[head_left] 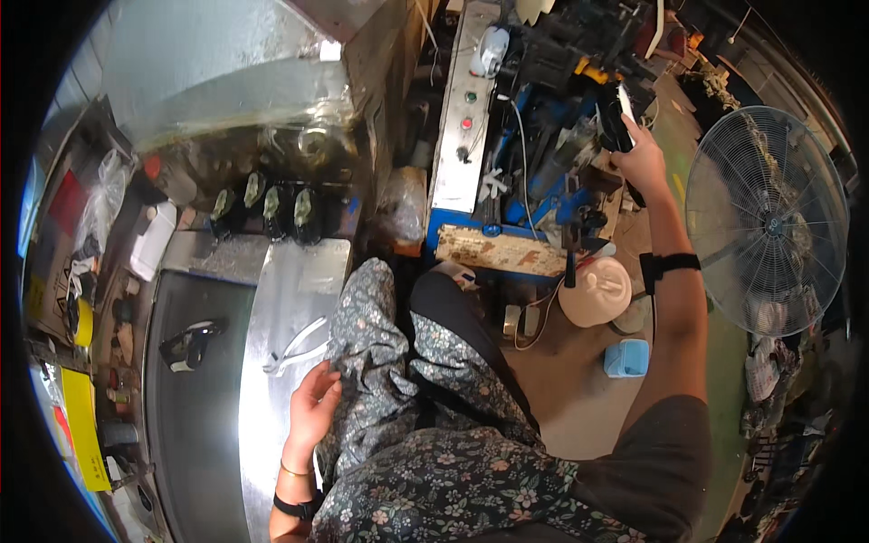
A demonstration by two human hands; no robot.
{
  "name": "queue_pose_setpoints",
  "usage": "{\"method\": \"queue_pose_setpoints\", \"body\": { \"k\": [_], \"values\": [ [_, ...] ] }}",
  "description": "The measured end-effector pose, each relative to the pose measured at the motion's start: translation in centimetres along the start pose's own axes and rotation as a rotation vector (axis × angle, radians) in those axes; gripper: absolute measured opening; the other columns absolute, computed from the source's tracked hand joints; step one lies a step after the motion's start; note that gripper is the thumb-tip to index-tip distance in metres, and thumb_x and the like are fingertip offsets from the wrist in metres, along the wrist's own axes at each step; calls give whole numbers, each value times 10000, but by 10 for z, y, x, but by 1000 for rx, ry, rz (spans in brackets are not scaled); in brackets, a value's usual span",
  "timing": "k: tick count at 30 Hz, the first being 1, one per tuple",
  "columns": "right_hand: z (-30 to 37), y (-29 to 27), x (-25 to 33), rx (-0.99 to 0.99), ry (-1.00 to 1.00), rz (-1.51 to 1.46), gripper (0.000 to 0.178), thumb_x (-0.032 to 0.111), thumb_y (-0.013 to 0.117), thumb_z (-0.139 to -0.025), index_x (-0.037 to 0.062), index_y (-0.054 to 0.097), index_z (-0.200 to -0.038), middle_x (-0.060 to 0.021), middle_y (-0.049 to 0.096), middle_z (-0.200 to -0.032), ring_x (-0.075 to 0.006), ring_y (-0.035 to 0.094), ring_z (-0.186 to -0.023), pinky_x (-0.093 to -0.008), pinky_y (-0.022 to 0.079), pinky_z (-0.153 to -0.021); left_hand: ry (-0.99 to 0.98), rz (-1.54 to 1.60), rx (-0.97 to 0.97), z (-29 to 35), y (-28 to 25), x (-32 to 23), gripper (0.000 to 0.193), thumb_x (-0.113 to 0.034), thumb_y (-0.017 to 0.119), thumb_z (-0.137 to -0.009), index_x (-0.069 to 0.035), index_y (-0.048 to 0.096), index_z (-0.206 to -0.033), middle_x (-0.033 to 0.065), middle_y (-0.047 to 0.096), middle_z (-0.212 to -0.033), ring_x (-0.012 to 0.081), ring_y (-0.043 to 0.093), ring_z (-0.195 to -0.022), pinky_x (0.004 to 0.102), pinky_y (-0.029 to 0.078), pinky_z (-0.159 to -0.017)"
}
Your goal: Operating an industrial shoe lasting or sole-attaching machine and managing components on a conveyor belt.
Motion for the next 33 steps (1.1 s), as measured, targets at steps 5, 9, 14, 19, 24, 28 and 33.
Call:
{"method": "queue_pose_setpoints", "body": {
  "k": [5, 9, 14, 19, 24, 28, 33],
  "values": [
    [-31, 11, -14, 116, -154, 95, 747, 228, 714, -671, 351, 496, -1375, -115, 565, -1199, -389, 581, -1075, -450, 492, -890, -17, 88, 9, -13, 20, -9, 366, -66, 638, -923, 31, 547, -1264, 84, 673, -1097, 112, 607, -962, 250, 491, -847],
    [-23, 18, 18, 157, -114, 269, 744, 205, 697, -668, 343, 503, -1374, -148, 547, -1223, -398, 548, -1137, -432, 489, -931, 49, 39, 69, -11, 35, -26, 330, -47, 627, -921, 39, 566, -1234, 94, 685, -1104, 135, 631, -1009, 264, 493, -879],
    [4, 4, 7, -79, -99, 158, 719, 158, 663, -665, 309, 535, -1356, -145, 498, -1343, -414, 542, -1070, -460, 457, -927, 5, -143, 89, 8, 25, -26, 339, -42, 637, -907, 47, 573, -1228, 112, 691, -1073, 155, 648, -990, 275, 506, -867],
    [-12, 5, -6, 183, -24, 152, 737, 161, 654, -674, 324, 504, -1377, -131, 484, -1361, -421, 517, -1121, -502, 434, -949, 31, -87, -70, -7, 22, 24, 299, -194, 596, -960, 29, 635, -1154, 131, 695, -1010, 246, 644, -872, 372, 543, -722],
    [-15, 8, 7, 264, -40, 166, 739, 280, 689, -701, 360, 466, -1401, -160, 418, -1431, -429, 485, -1173, -503, 419, -984, -1, -124, 128, -18, 48, -33, 357, -55, 649, -904, 58, 565, -1233, 123, 683, -1090, 154, 630, -1001, 270, 501, -868],
    [6, 31, 23, 266, 6, 147, 743, 495, 708, -733, 367, 440, -1414, -154, 268, -1545, -452, 420, -1246, -490, 417, -1012, 45, -133, 202, -12, 69, -53, 359, -50, 644, -905, 61, 562, -1236, 131, 686, -1086, 165, 638, -1010, 275, 508, -857],
    [3, 22, 0, 76, 11, 40, 703, 418, 686, -731, 355, 462, -1394, -148, 317, -1514, -443, 437, -1200, -492, 465, -956, 55, -261, 197, -9, 73, -59, 357, -82, 665, -886, 36, 592, -1214, 151, 711, -1025, 162, 678, -941, 261, 544, -712]
  ]
}}
Point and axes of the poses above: each hand's wrist, its own z-axis away from the middle knuckle, its own y-axis out of the palm, x = y × z, the point moved 3 cm from there along -z, towards the middle knuckle
